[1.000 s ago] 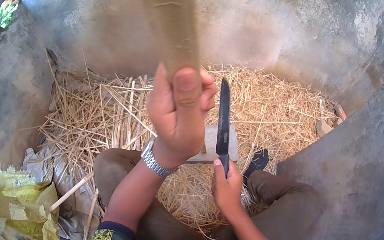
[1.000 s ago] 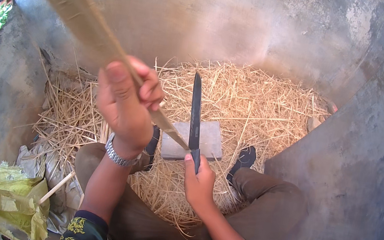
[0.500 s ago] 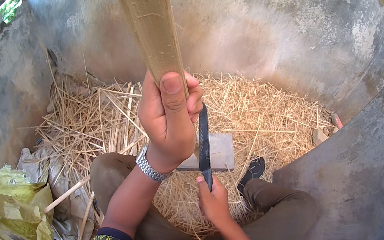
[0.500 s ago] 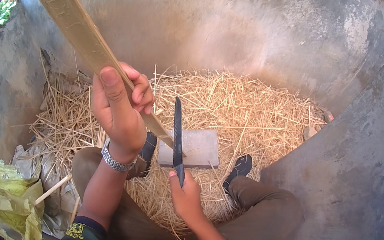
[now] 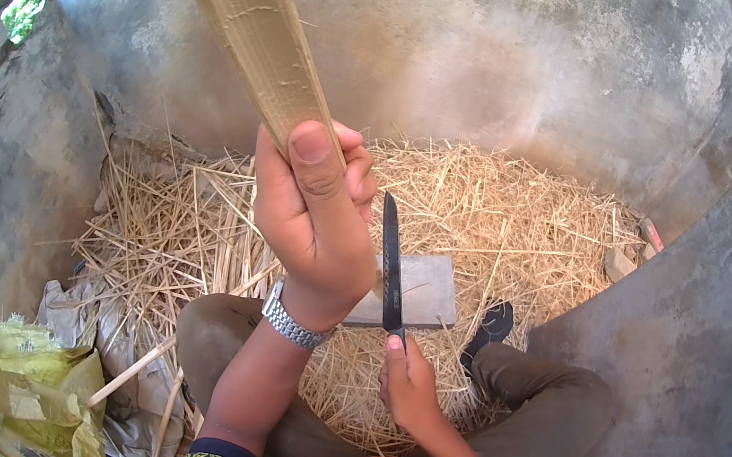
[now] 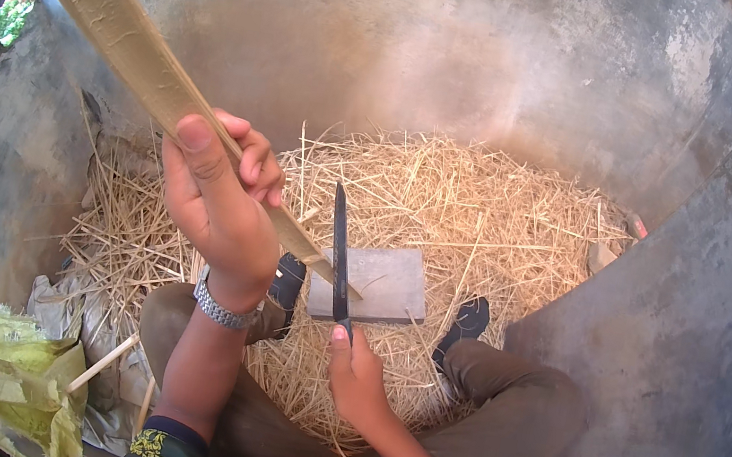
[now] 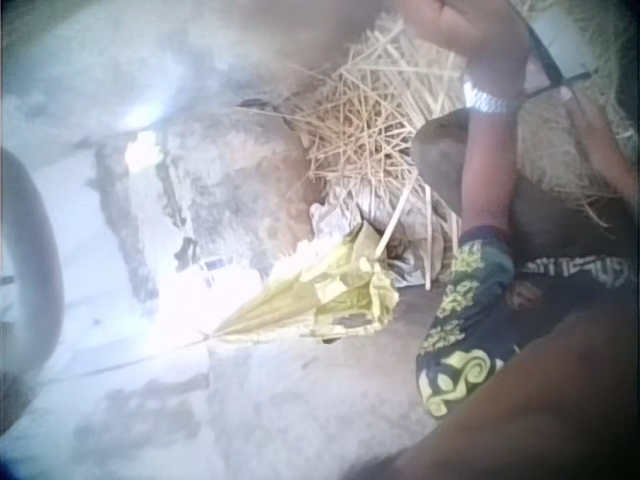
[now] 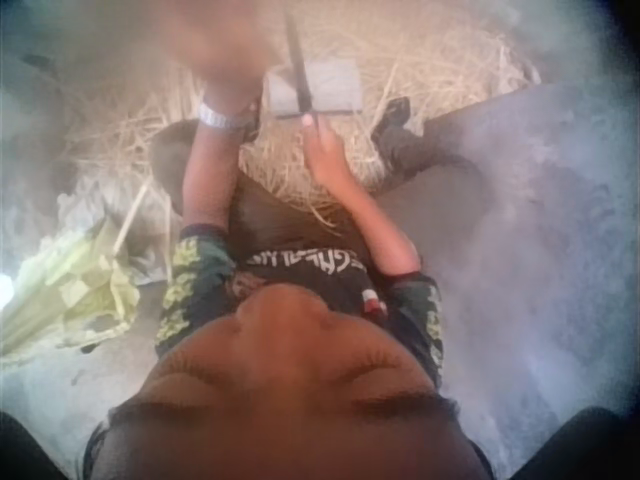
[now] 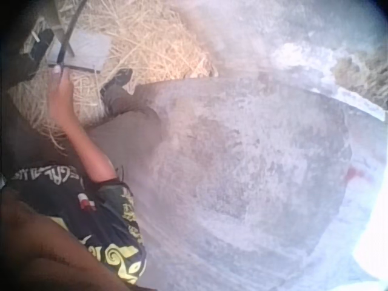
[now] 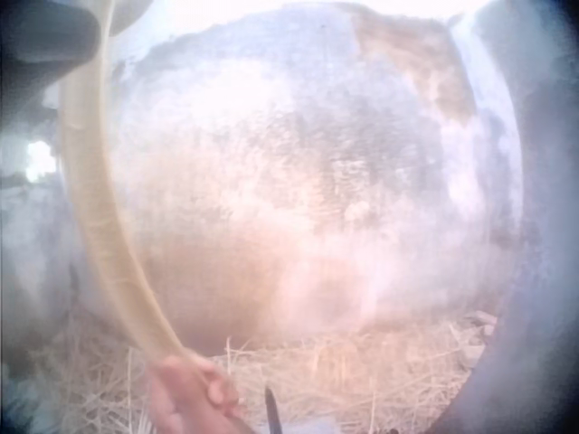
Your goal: The person sits on a straw-covered floor and uses a large knife to split a long bamboo stalk into thin strips. They hold the stalk with their left hand and repeatedly strike it with the knife in their right hand to separate the fibers.
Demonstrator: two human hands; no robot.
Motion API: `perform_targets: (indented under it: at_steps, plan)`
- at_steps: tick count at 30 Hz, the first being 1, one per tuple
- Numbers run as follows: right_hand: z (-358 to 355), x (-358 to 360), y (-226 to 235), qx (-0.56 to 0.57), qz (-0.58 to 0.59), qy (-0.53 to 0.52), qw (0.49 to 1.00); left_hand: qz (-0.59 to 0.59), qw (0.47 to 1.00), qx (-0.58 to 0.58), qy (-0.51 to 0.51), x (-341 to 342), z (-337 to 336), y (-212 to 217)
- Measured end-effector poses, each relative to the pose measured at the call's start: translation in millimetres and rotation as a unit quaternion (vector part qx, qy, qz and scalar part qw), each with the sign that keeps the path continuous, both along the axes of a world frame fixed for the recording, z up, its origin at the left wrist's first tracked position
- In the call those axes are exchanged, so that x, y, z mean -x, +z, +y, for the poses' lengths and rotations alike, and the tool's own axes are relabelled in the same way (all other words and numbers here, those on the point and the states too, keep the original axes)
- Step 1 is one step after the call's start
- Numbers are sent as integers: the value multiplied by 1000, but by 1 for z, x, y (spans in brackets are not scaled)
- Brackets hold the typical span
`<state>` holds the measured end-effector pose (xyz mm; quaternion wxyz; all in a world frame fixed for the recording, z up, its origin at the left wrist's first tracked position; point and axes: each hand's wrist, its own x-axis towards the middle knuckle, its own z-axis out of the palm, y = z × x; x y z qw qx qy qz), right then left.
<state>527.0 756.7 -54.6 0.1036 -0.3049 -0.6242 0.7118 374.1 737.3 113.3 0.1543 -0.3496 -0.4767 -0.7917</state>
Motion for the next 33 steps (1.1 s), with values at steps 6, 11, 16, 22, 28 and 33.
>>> perform_targets:
  at_steps: [6, 11, 16, 22, 28, 33]
  plan:
    - [24, -16, 43, 4, 39, -44, 998, -13, 999, -11, 38, 9, -2, 2]
    - [-15, -4, -6, 10, 212, -258, 943, -18, 999, -14, 44, 13, 6, 1]
    - [-17, 9, -40, -133, 1, -68, 989, 30, 999, 18, 39, -2, 2, -1]
    - [8, -5, -30, -88, 27, -65, 994, 61, 998, 11, 21, 1, -5, 2]
    - [7, -17, 19, -52, 107, -90, 989, 31, 999, 22, -4, 28, -4, -9]
    - [-7, -14, 4, 5, 225, -114, 968, 26, 999, 20, 0, 25, -5, -4]
